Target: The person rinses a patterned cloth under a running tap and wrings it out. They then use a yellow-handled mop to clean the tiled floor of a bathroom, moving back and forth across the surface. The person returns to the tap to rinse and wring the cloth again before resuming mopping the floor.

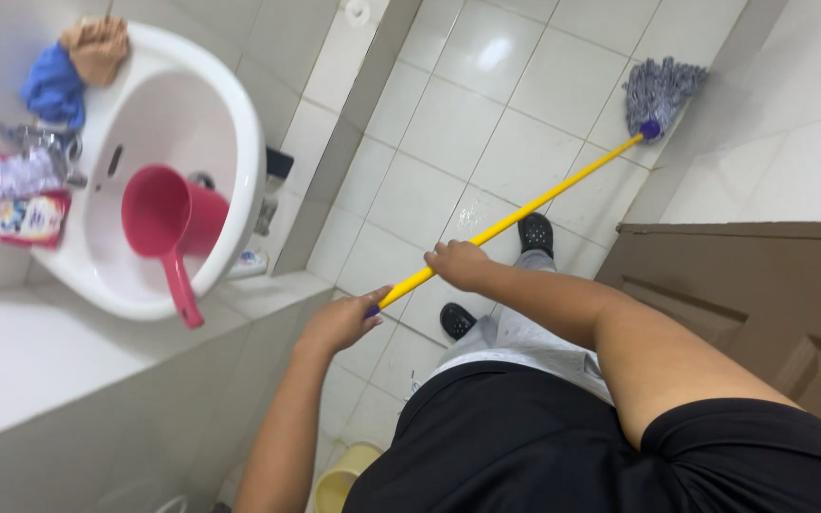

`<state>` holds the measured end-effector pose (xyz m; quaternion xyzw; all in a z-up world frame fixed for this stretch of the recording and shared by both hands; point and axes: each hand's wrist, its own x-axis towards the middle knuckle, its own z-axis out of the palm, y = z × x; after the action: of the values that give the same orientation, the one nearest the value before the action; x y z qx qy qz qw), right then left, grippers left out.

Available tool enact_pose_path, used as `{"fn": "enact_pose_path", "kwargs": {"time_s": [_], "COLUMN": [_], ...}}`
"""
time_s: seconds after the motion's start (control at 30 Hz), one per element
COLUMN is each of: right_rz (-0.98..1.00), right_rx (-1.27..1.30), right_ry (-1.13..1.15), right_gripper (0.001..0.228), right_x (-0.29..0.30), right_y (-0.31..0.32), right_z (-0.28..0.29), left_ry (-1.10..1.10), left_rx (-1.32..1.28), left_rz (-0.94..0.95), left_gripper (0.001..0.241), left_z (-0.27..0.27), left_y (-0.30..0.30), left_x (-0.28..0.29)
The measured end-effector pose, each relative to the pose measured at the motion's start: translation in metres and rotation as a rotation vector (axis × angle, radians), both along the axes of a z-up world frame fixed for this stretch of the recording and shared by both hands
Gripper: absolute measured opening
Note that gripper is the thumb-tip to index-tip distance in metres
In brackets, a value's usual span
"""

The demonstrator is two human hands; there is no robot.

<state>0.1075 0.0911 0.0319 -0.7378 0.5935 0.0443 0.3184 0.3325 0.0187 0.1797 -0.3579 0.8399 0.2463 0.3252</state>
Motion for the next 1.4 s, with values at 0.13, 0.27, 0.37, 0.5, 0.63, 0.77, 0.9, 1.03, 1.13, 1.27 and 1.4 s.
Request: {"fn": "enact_pose_path", "kwargs": {"time_s": [0.13, 0.27, 0.37, 0.5, 0.63, 0.77, 0.9, 1.03, 1.13, 1.27, 1.4], "right_rz": [0.075, 0.084, 0.051, 0.105, 0.201, 0.285, 0.35, 0.461, 0.485, 0.418, 0.345], "right_rx": [0.056, 0.097, 0.136, 0.162, 0.137, 0.04, -0.046, -0.177, -0.225, -0.241, -0.217], "right_ry": [-0.034, -0.048, -0.06, -0.043, -0.045, -0.101, -0.16, -0.196, -0.201, -0.215, -0.191], "right_gripper": [0.032, 0.035, 0.036, 0.039, 0.038, 0.037, 0.038, 0.035, 0.033, 0.029, 0.031], "right_x": [0.056, 0.07, 0.066, 0.066, 0.076, 0.108, 0.146, 0.178, 0.193, 0.199, 0.196], "right_y": [0.025, 0.041, 0.043, 0.043, 0.043, 0.031, 0.012, -0.001, -0.008, -0.013, -0.02], "right_z": [0.016, 0.016, 0.018, 0.029, 0.039, 0.048, 0.045, 0.043, 0.024, 0.005, 0.004], "left_ry": [-0.095, -0.078, -0.12, -0.084, -0.117, -0.143, -0.181, -0.206, -0.211, -0.192, -0.182], "left_rx": [0.042, 0.014, -0.021, -0.053, -0.076, -0.136, -0.214, -0.272, -0.268, -0.237, -0.219], "left_rz": [0.06, 0.021, 0.063, 0.117, 0.205, 0.306, 0.379, 0.49, 0.587, 0.613, 0.603], "left_gripper": [0.06, 0.057, 0.056, 0.052, 0.05, 0.053, 0.051, 0.056, 0.058, 0.065, 0.067], "left_z": [0.029, 0.009, 0.01, 0.026, 0.035, 0.064, 0.085, 0.089, 0.078, 0.061, 0.066], "left_y": [0.023, 0.043, 0.05, 0.061, 0.077, 0.094, 0.117, 0.144, 0.156, 0.154, 0.13], "left_x": [0.049, 0.075, 0.071, 0.072, 0.091, 0.118, 0.146, 0.166, 0.169, 0.171, 0.165]}}
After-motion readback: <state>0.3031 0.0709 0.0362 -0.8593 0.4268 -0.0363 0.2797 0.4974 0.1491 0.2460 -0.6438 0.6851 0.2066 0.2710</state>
